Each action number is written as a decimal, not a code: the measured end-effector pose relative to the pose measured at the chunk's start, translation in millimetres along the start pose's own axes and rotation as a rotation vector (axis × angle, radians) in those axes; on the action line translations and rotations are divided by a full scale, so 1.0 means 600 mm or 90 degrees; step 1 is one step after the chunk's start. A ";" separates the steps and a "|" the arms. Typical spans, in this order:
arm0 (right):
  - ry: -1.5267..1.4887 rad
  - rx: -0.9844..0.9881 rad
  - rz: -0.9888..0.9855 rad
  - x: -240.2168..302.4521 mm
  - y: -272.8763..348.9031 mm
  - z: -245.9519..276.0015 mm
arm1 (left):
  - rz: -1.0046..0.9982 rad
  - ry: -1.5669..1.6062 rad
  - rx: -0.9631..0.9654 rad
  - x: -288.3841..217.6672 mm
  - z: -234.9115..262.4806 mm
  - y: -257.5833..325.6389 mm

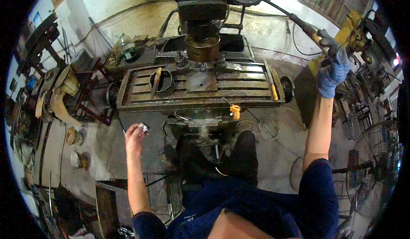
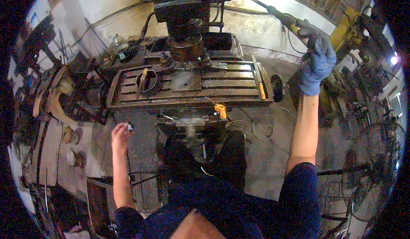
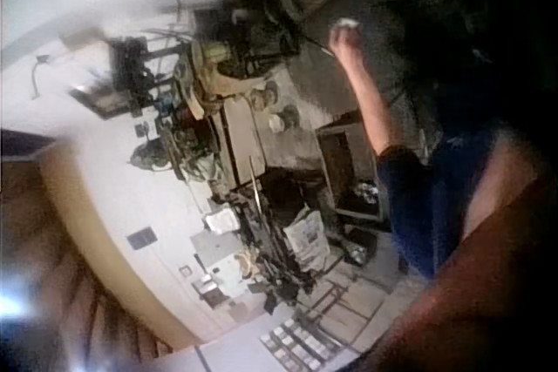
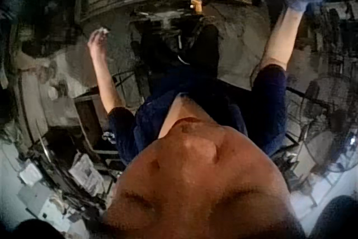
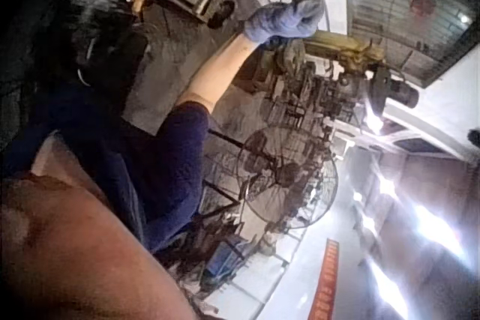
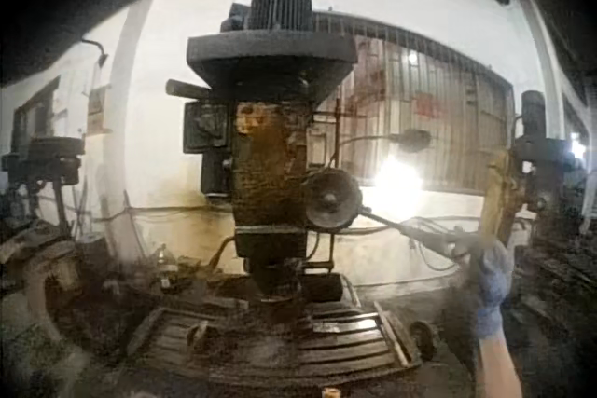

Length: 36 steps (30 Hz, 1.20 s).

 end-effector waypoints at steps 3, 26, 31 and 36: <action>0.114 0.049 0.086 0.025 -0.021 -0.028 | 0.042 -0.014 0.036 0.034 -0.049 -0.019; 0.081 0.246 -1.015 -0.354 0.767 0.025 | 0.072 0.065 -0.090 0.027 0.025 0.017; 0.086 0.102 -0.970 -0.351 0.781 -0.081 | 0.042 0.134 -0.054 0.043 0.044 0.016; 0.106 0.071 -0.819 -0.298 0.738 -0.072 | 0.082 0.110 -0.100 0.037 0.048 0.026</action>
Point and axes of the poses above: each hand's wrist, its own y-axis away from the middle knuckle, its own z-axis out of the back of the hand, x = y × z, the point moved 8 cm from there along -y, towards the middle knuckle, and after that the axes turned 14 degrees about -y, right-handed, at the moved point
